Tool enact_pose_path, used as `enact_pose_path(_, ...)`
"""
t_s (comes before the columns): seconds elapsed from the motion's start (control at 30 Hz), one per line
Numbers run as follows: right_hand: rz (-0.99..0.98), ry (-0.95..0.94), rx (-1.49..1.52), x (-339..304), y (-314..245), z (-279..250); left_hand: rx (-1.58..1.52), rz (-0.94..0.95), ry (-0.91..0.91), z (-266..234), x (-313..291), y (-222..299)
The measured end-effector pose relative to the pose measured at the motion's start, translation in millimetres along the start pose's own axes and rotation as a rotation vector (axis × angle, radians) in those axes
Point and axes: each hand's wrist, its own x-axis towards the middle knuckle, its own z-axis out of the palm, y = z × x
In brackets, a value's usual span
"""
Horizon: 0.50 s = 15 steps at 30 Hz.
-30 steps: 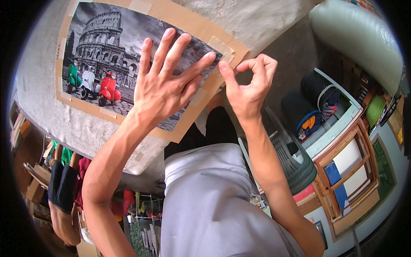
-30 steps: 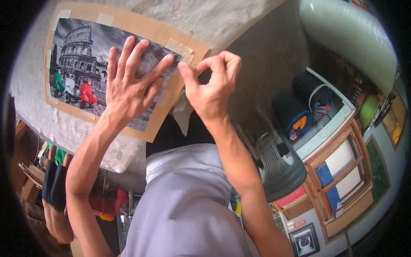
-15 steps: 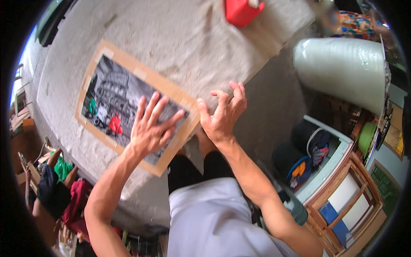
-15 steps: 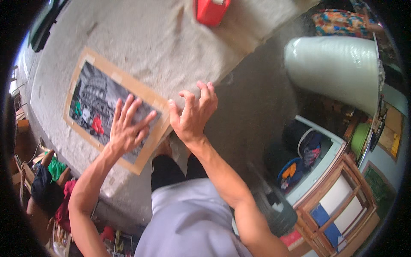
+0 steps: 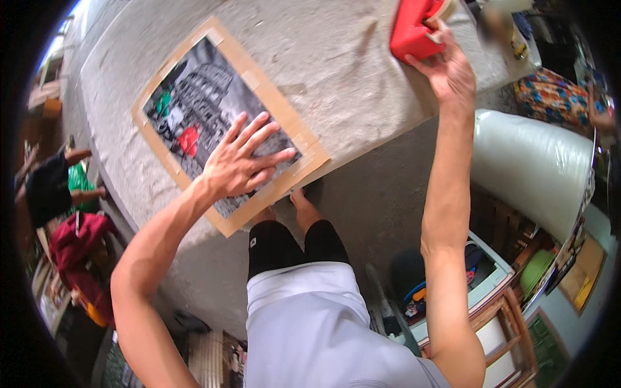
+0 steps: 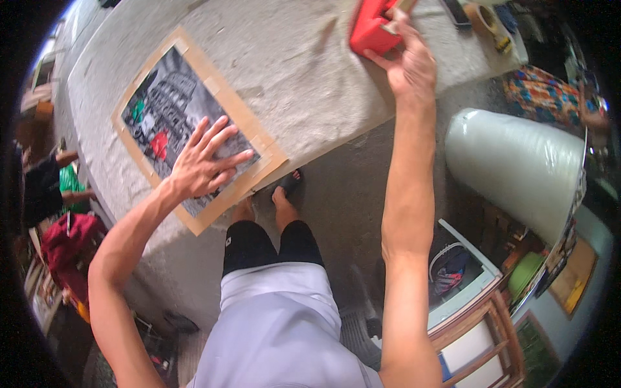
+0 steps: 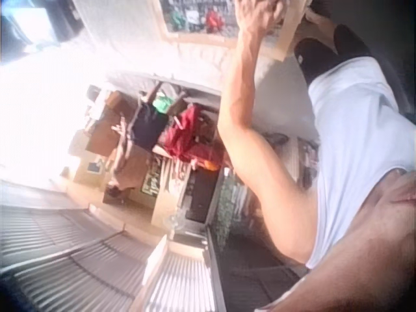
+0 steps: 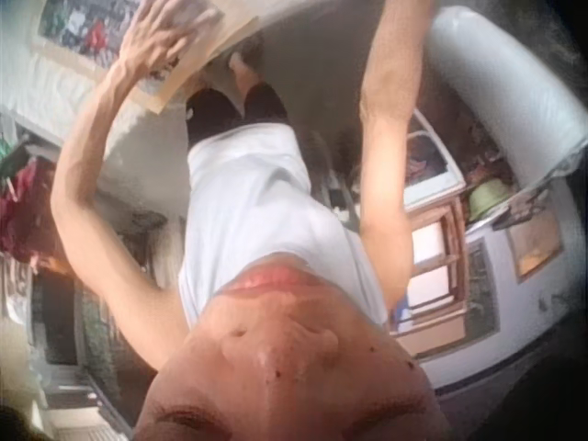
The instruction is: The person tapes a printed photograph onto a cardboard backing using small pieces of adhesive tape, then places the mounted photo into a black frame. The person smooths the tape and adjusts the photo position before inserting it into the frame.
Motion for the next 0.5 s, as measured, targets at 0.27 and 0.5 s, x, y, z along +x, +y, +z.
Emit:
enact_pose_path(0.27, -0.286, 0.191, -0.316, -18, 35, 0, -0.059, -0.026, 0.039, 5, -1, 2)
enact_pose_path(0.5, -0.491, 0.237, -1.259, -79, 27, -6, -0.073, -0.038, 0.039, 6, -1, 1)
